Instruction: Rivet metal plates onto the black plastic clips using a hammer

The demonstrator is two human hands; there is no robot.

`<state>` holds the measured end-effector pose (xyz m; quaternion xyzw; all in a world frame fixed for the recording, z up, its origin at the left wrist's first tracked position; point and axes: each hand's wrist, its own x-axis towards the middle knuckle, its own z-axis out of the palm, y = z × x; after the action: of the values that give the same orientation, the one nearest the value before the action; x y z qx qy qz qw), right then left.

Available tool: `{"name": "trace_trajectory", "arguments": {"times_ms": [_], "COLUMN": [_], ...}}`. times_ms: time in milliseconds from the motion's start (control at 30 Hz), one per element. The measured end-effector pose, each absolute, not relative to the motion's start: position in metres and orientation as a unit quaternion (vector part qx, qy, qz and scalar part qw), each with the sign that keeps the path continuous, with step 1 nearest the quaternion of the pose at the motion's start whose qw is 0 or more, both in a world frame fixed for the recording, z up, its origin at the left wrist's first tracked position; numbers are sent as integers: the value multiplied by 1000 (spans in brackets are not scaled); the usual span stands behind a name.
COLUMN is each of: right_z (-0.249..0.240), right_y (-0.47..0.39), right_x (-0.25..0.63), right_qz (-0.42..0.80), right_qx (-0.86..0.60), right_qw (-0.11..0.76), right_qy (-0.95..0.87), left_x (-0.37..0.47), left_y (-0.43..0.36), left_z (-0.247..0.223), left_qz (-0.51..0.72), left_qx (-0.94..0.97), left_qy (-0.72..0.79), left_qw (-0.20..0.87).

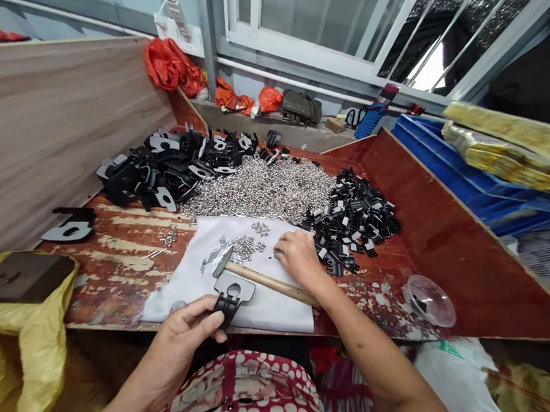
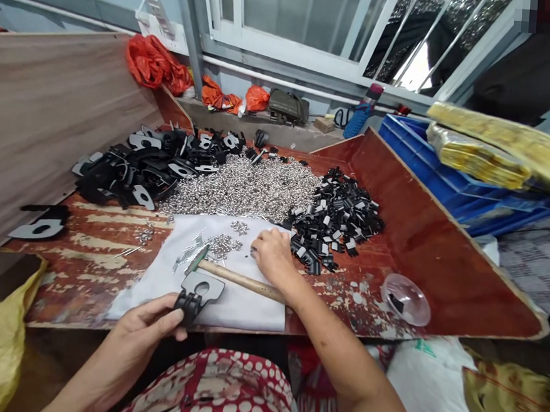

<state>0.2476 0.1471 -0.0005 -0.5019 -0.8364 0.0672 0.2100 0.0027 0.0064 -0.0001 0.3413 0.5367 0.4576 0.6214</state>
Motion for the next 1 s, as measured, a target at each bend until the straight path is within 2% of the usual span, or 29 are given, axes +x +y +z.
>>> {"name": "trace_trajectory", "arguments": {"times_ms": [133, 300, 467, 633, 767, 900, 1000], "right_z": [6, 31, 33, 14, 6, 5, 10], "right_y": [137, 76, 39, 34, 36, 33, 41], "right_x": [231, 198, 187, 179, 164, 149, 131], "right_qz": [95, 102, 157, 99, 136, 180, 267], "right_qx": [-455, -298, -273, -274, -266, -226, -232], "right_qw": [207, 222, 294, 374, 422, 399, 307], "right_qy": [-861, -923, -903, -881, -856, -870, -883], "left_x": [4, 12, 11, 7, 2, -18, -42], "left_y": [6, 11, 11, 6, 2, -6, -15], "left_z": [0, 0, -4, -9, -12, -17, -23], "left_qz": [459, 460, 482, 509, 551, 567, 550], "left_qx": [327, 341, 332, 290, 292, 315, 327], "left_qy": [536, 508, 495, 473, 480, 519, 572], "left_qw": [629, 644, 643, 658, 616, 557, 514]}}
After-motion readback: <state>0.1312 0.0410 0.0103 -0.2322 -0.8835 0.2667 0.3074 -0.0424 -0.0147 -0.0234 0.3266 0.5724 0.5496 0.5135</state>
